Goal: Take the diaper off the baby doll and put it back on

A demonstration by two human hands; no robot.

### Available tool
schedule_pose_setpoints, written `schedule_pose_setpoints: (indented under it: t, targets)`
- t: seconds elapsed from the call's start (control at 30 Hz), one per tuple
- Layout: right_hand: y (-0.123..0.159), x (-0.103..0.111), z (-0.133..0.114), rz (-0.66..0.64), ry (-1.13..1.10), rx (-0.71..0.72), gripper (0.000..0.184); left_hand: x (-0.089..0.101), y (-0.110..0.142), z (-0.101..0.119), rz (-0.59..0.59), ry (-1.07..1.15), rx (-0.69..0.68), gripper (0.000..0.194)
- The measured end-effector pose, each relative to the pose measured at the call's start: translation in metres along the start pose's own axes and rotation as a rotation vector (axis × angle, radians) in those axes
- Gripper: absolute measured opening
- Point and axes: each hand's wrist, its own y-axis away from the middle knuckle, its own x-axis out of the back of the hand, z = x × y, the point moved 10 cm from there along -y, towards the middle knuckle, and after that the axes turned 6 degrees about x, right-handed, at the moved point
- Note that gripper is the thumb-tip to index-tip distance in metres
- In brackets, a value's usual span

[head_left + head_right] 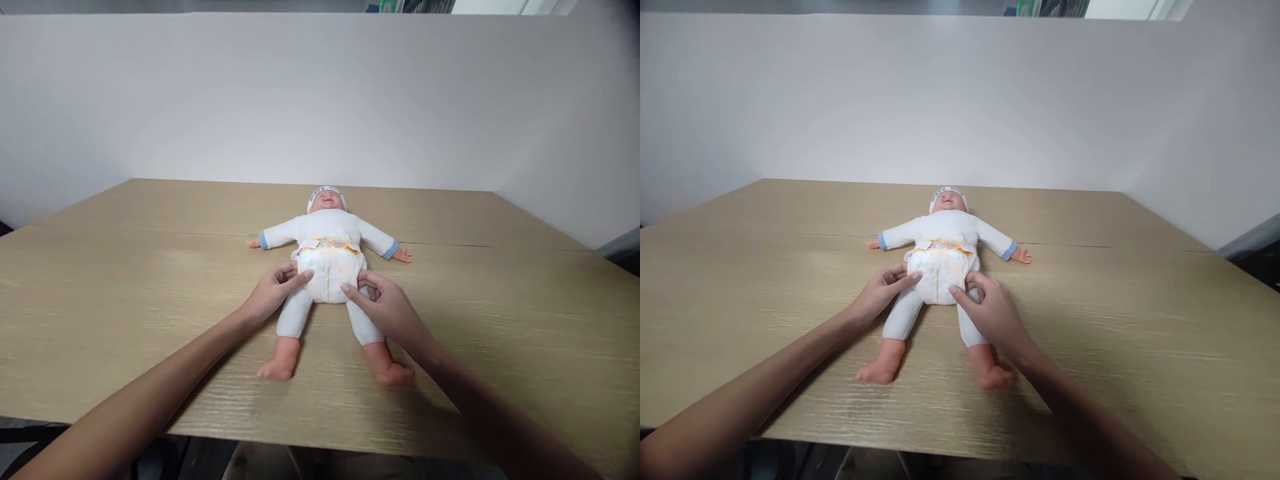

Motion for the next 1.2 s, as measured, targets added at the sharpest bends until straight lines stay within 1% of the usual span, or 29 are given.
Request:
schedule_pose_setpoints:
  t: [0.1, 0.2, 0.27, 0.37, 0.5, 0.6, 0.67, 0.73, 0.8, 0.83, 0.9, 0.97, 1.0, 1.07, 1.13, 1.2]
  targets:
    - [-0.001, 0.008, -0.009, 0.048, 0.138, 0.077, 0.040, 0.004, -0.003, -0.001, 0.048, -0.040, -0.045, 0.049]
    - [0.001, 0.013, -0.021, 0.106, 0.239, 0.174, 0.034, 0.005, -0.004, 0.003, 0.081, -0.103, -0.102, 0.050]
    - [0.003, 0.016, -0.025, 0.137, 0.254, 0.190, 0.031, 0.006, -0.002, 0.008, 0.108, -0.160, -0.146, 0.050]
    - [0.008, 0.021, -0.024, 0.158, 0.189, 0.174, 0.030, 0.012, 0.005, 0.019, 0.155, -0.294, -0.223, 0.047]
    - [0.020, 0.032, -0.018, 0.192, 0.096, 0.206, 0.032, 0.031, 0.020, 0.031, 0.251, -0.466, -0.354, 0.042]
    - [0.022, 0.049, -0.004, 0.286, 0.109, 0.234, 0.033, 0.050, 0.026, 0.039, 0.338, -0.572, -0.481, 0.040]
    - [0.012, 0.063, 0.002, 0.382, 0.196, 0.298, 0.032, 0.060, 0.022, 0.045, 0.414, -0.712, -0.572, 0.038]
    - [-0.007, 0.071, 0.005, 0.464, 0.366, 0.381, 0.035, 0.065, 0.006, 0.050, 0.494, -0.908, -0.630, 0.040]
    - [-0.038, 0.069, 0.012, 0.483, 0.562, 0.416, 0.049, 0.067, -0.020, 0.052, 0.545, -1.092, -0.625, 0.048]
    - [-0.055, 0.066, 0.018, 0.462, 0.641, 0.414, 0.057, 0.068, -0.035, 0.052, 0.563, -1.161, -0.601, 0.053]
    - [-0.087, 0.055, 0.034, 0.376, 0.744, 0.398, 0.066, 0.071, -0.060, 0.053, 0.600, -1.243, -0.530, 0.061]
    - [-0.108, 0.044, 0.051, 0.284, 0.792, 0.380, 0.067, 0.076, -0.077, 0.053, 0.634, -1.282, -0.463, 0.064]
    - [-0.114, 0.041, 0.058, 0.253, 0.806, 0.372, 0.067, 0.078, -0.082, 0.053, 0.639, -1.295, -0.441, 0.064]
    - [-0.118, 0.040, 0.068, 0.230, 0.815, 0.352, 0.068, 0.083, -0.086, 0.053, 0.638, -1.300, -0.415, 0.061]
    - [-0.116, 0.044, 0.070, 0.239, 0.794, 0.327, 0.068, 0.090, -0.086, 0.052, 0.641, -1.273, -0.376, 0.059]
    - [-0.114, 0.048, 0.067, 0.247, 0.748, 0.278, 0.063, 0.096, -0.086, 0.050, 0.652, -1.247, -0.330, 0.058]
